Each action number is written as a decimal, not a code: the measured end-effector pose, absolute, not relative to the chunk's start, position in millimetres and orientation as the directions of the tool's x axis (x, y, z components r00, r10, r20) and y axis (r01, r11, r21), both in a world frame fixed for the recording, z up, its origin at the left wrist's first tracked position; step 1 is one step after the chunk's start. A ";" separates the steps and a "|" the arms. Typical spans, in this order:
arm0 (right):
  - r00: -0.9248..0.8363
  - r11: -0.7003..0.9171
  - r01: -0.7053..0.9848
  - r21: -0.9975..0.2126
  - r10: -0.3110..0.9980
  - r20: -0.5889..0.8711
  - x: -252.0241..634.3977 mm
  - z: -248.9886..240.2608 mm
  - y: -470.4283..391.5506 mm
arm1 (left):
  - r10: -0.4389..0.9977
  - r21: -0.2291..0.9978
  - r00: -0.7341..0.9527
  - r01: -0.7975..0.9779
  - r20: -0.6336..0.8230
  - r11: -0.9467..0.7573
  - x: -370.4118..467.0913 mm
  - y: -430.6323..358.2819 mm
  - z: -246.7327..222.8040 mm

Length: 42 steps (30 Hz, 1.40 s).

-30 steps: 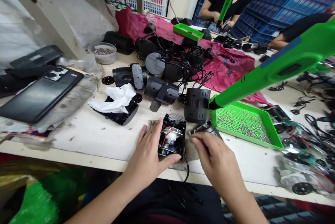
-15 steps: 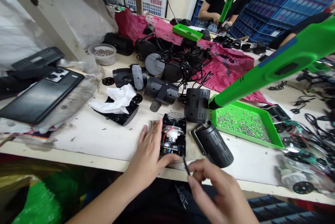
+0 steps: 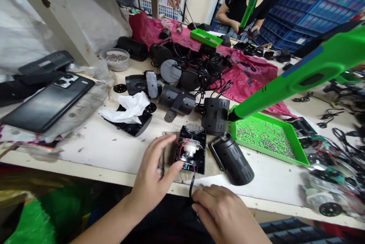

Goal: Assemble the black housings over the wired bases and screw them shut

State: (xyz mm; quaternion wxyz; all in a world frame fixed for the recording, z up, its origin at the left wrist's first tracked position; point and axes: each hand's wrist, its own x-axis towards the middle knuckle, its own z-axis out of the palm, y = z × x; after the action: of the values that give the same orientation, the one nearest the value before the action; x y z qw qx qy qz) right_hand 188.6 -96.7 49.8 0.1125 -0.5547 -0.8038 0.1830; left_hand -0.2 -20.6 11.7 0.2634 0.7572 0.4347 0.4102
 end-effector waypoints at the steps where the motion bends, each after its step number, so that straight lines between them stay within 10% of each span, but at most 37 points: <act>1: -0.352 0.310 0.851 -0.424 0.936 -0.023 191.7 54.7 -94.9 | 0.837 0.728 0.249 0.414 0.487 -0.546 -0.3 -24.0 12.1; 7: -0.252 0.289 0.943 -0.166 0.944 0.213 207.2 77.9 -55.8 | 0.668 0.551 0.438 0.377 0.602 -0.744 5.7 -40.8 9.1; 14: -0.393 0.388 0.919 0.068 0.900 0.189 198.8 68.7 -11.2 | 0.914 0.788 0.323 0.483 0.246 -0.383 8.7 -23.6 10.6; 23: -0.374 0.449 0.871 -0.201 0.869 0.324 212.0 45.7 -29.5 | 0.981 0.997 0.179 0.033 -0.071 0.066 5.5 -10.5 26.3; 30: -0.362 0.449 0.866 -0.220 0.867 0.343 198.3 58.1 -34.0 | 0.586 0.496 0.615 -0.336 -0.528 0.800 26.7 3.6 40.4; 42: -0.370 0.470 0.859 -0.205 0.844 0.388 200.4 43.2 -31.2 | 0.569 0.354 0.547 -0.454 -0.614 0.818 35.3 5.1 32.9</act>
State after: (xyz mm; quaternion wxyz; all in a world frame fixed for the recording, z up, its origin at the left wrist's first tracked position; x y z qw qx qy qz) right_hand 200.4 -31.2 43.2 0.2244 -0.5146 -0.8274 -0.0159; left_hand 35.3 5.1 32.9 0.8761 0.0767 0.3760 0.2919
